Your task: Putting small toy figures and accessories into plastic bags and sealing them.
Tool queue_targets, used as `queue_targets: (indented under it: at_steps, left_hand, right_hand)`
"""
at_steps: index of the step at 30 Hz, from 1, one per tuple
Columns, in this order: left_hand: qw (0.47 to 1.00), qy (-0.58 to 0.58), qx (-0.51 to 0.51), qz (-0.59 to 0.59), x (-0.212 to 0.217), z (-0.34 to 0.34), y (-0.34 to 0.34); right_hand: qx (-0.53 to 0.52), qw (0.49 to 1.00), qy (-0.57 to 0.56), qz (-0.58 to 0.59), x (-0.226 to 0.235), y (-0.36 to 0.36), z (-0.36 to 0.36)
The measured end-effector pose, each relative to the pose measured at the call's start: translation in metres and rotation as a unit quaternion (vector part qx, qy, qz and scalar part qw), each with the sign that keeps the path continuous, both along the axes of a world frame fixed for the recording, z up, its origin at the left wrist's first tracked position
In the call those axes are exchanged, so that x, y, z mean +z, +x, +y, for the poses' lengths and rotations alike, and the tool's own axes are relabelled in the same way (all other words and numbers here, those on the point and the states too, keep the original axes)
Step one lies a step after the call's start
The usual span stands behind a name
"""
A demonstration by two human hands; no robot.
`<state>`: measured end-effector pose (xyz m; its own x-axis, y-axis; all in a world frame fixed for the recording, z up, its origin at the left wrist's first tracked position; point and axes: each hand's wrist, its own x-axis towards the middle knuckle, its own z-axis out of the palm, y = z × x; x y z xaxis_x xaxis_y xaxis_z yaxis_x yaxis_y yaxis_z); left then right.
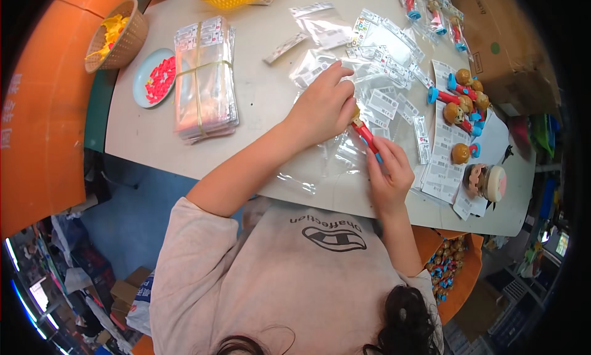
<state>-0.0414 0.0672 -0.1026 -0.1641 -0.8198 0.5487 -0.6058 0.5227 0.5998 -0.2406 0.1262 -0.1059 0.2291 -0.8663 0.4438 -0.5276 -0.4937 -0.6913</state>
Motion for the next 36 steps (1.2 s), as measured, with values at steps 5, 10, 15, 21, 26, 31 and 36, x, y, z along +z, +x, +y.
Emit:
queue_targets:
  at_steps: [5,10,15,21,26,31,36]
  left_hand:
    - [0.997,0.078,-0.022,0.015,-0.008,-0.004,0.004]
    - [0.984,0.149,-0.031,0.089,0.011,0.002,0.008]
    - [0.967,0.247,-0.050,0.048,0.001,0.005,0.012]
    - [0.984,0.091,0.108,-0.108,-0.010,0.006,0.022]
    - [0.961,0.238,0.112,-0.080,-0.011,0.010,0.031]
    - [0.967,0.224,0.105,-0.059,-0.015,0.005,0.034]
    - [0.938,0.327,0.107,0.054,0.009,0.003,0.042]
  right_hand:
    - [-0.029,0.999,0.012,-0.023,0.005,0.005,-0.009]
    - [-0.027,0.999,-0.006,-0.042,-0.001,0.001,-0.015]
    - [-0.040,0.998,-0.012,-0.050,0.001,0.005,-0.019]
    - [-0.132,0.979,0.094,-0.122,0.012,-0.005,-0.024]
    - [-0.067,0.982,0.102,-0.147,0.018,0.003,-0.026]
    - [-0.018,0.988,0.142,-0.064,0.014,0.012,-0.026]
    - [-0.056,0.975,0.167,-0.138,0.010,0.014,-0.028]
